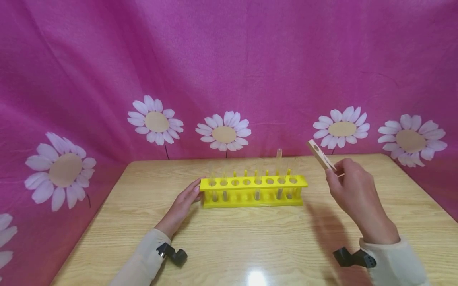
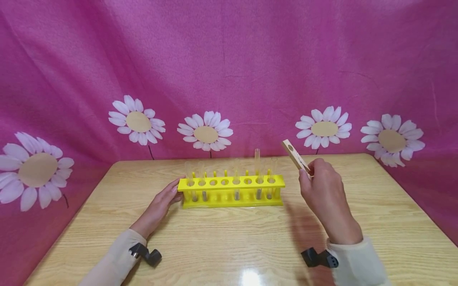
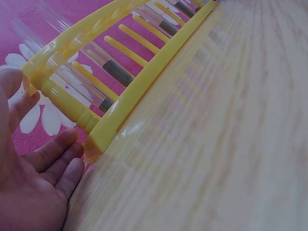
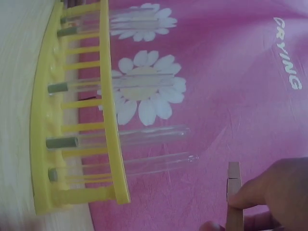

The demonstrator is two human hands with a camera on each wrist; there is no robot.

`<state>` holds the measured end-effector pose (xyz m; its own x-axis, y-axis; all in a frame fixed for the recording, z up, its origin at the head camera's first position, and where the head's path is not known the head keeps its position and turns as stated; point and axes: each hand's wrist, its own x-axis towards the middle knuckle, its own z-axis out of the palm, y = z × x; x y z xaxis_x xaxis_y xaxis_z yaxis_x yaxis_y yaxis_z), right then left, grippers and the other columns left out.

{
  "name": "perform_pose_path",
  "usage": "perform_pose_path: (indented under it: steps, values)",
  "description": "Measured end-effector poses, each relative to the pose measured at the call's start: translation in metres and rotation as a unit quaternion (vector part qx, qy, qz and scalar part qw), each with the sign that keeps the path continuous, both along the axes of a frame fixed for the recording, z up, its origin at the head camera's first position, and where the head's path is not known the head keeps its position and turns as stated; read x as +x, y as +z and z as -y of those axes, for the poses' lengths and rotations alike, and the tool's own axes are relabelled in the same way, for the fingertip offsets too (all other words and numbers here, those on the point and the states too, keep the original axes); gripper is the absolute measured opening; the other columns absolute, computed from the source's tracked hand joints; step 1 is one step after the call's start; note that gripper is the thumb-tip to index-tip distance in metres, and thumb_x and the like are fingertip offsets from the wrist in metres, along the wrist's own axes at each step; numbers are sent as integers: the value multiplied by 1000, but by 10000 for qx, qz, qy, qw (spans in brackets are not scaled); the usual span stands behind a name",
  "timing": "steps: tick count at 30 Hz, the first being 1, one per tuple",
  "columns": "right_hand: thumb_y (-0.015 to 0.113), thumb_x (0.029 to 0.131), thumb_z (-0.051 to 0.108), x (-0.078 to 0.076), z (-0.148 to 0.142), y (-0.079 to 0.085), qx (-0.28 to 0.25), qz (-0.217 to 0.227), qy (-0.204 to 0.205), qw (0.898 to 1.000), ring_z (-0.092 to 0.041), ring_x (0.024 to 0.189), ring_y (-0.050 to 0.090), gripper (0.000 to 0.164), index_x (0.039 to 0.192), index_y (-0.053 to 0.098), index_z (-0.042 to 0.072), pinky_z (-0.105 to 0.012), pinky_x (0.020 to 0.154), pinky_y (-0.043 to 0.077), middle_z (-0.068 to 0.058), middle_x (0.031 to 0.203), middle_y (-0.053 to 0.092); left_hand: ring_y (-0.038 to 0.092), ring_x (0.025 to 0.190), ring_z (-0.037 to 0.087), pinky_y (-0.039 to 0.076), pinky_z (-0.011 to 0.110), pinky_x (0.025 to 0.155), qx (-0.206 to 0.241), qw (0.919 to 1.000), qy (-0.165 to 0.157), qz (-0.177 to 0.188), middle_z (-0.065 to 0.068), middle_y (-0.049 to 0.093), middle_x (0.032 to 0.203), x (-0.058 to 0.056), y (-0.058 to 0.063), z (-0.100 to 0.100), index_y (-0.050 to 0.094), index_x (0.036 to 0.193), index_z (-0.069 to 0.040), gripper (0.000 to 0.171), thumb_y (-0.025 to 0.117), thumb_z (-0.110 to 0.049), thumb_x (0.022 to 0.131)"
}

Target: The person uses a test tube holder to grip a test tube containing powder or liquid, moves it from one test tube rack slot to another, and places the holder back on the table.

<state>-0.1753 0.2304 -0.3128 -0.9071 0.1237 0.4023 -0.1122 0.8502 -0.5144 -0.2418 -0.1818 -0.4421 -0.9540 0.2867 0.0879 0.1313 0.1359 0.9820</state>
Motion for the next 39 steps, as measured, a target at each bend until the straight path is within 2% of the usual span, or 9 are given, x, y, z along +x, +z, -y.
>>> perform_pose_path:
  steps: [9, 20, 27, 34, 39]
  values:
    - [59, 94, 15, 2, 12, 2, -24, -117, 209, 9997, -26, 66, 47, 22, 103, 52, -4, -29, 44, 43, -19, 90, 52, 41, 134, 25, 31, 47, 111, -51, 10000, 57, 56, -1, 34, 153, -1, 1, 1, 34, 151, -21, 55, 39, -47, 102]
    - [63, 91, 9, 0, 26, 0, 40, -585, 695, 9959, -25, 70, 50, 17, 98, 54, -3, -31, 53, 44, -16, 88, 52, 43, 133, 22, 33, 45, 110, -123, 9996, 171, 195, -5, 36, 152, 0, -2, -2, 34, 151, -20, 58, 39, -49, 101]
    - [64, 90, 9, -3, 38, 0, -63, -449, 881, 9951, -25, 72, 51, 17, 99, 55, -2, -29, 52, 47, -15, 91, 53, 41, 134, 24, 31, 48, 111, -107, 9995, 212, 197, -3, 36, 152, 2, -2, -2, 36, 150, -24, 55, 41, -49, 101]
    - [65, 90, 13, -7, 52, 6, -294, 34, 968, 9949, -26, 73, 52, 22, 101, 56, -4, -28, 51, 49, -16, 94, 56, 41, 135, 23, 31, 48, 112, -124, 9995, 186, 217, -4, 36, 152, 2, -2, -2, 35, 151, -24, 57, 41, -50, 101]
    - [66, 89, 12, -9, 60, 11, -258, -61, 975, 9949, -25, 71, 53, 20, 98, 58, -3, -30, 54, 47, -16, 91, 59, 40, 135, 24, 31, 49, 111, -118, 9997, 187, 143, -3, 36, 152, 1, -1, -2, 33, 151, -20, 59, 41, -49, 101]
